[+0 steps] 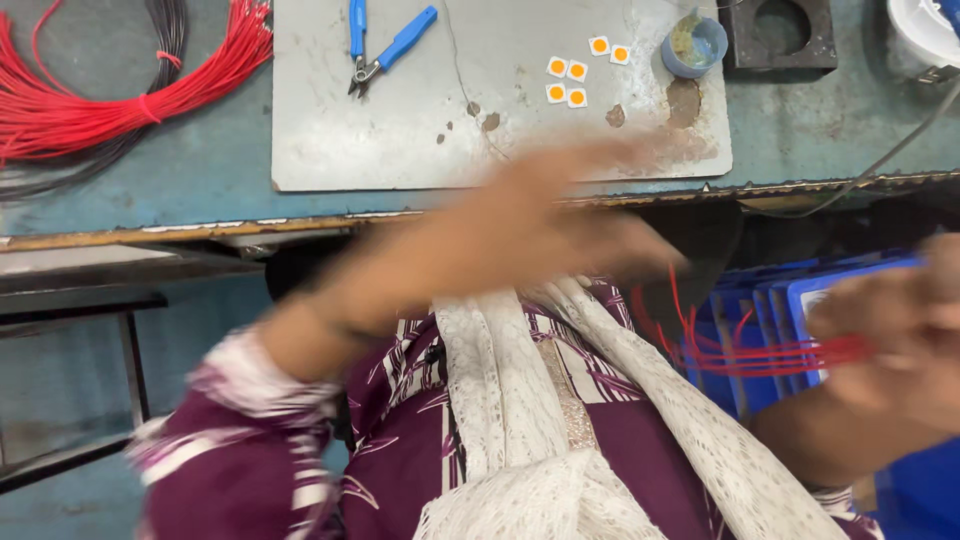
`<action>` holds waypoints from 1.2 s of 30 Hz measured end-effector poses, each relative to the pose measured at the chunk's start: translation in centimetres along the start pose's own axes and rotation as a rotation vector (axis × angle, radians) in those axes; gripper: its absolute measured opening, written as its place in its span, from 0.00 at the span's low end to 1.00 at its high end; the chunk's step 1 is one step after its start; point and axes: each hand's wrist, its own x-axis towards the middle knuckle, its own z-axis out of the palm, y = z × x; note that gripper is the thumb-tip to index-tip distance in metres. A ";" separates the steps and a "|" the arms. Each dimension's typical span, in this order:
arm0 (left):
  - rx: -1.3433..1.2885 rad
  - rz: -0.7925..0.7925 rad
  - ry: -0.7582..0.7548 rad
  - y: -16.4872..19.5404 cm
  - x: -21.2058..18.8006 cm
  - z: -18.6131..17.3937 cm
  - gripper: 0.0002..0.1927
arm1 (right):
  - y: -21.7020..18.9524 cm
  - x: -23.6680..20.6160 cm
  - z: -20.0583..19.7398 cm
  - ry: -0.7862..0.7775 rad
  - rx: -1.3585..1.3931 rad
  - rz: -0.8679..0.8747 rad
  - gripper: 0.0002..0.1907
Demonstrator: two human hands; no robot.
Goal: The person solders red and black wires to small LED components at a workbench. They hold a soldering iron, apply it to wire ends and component pads, dip wire ends into a flux cup, and use pliers to trim and arrange the wires.
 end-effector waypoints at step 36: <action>-0.533 -0.244 0.480 -6.8 3.7 11.7 0.13 | 12.2 5.0 -1.3 -0.091 -0.194 0.227 0.14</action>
